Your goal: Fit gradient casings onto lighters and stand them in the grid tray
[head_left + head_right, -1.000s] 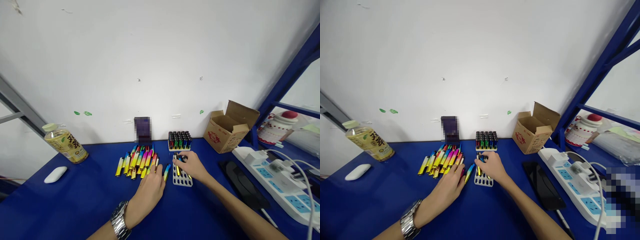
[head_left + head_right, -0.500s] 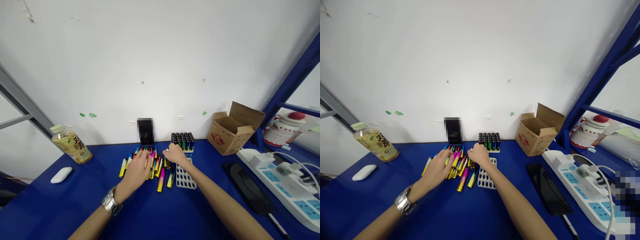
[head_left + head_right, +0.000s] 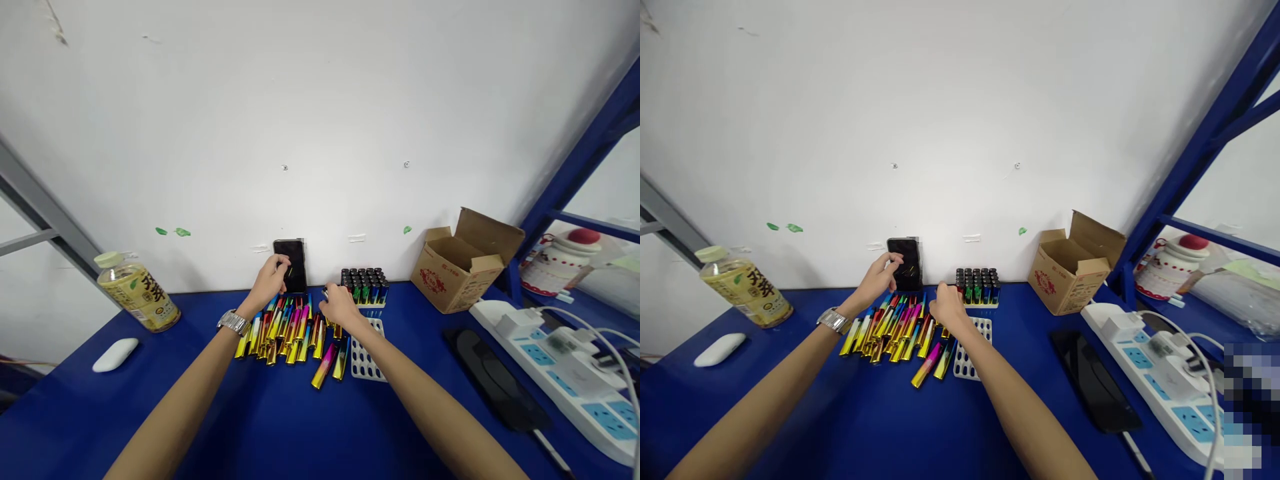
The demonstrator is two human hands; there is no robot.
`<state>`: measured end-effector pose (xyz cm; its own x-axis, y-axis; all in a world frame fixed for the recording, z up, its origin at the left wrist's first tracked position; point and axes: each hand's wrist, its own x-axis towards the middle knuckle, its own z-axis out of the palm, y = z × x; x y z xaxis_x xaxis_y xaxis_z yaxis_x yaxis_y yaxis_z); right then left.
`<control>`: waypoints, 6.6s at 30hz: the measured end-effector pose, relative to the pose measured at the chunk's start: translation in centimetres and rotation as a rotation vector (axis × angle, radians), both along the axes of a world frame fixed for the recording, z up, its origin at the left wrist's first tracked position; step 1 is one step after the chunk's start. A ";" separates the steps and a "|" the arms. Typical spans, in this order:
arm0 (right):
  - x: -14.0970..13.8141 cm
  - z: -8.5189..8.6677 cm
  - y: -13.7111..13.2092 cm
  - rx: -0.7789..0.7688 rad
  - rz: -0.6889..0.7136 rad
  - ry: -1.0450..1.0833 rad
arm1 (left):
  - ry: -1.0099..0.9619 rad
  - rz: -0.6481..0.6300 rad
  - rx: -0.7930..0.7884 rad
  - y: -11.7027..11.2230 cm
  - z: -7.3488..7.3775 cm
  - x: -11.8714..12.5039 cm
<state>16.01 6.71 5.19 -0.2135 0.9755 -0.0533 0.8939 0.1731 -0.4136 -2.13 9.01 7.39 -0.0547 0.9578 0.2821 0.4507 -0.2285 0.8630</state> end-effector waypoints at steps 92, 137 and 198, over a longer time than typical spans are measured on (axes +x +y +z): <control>5.1 -2.5 -7.1 -0.141 -0.036 1.476 | 0.839 -0.140 0.318 -16.1 -6.0 6.3; 5.9 -3.3 -6.7 0.538 0.194 0.833 | 0.389 -0.229 0.004 -16.3 -6.2 5.7; 7.3 -3.4 -5.5 0.373 0.335 0.682 | 0.833 -0.046 0.332 -16.1 -7.0 6.2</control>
<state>23.32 1.24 1.78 -0.3634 0.7829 0.5049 0.3460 0.6167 -0.7071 4.07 -7.09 0.37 0.3278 0.8159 0.4763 0.8852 -0.4414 0.1468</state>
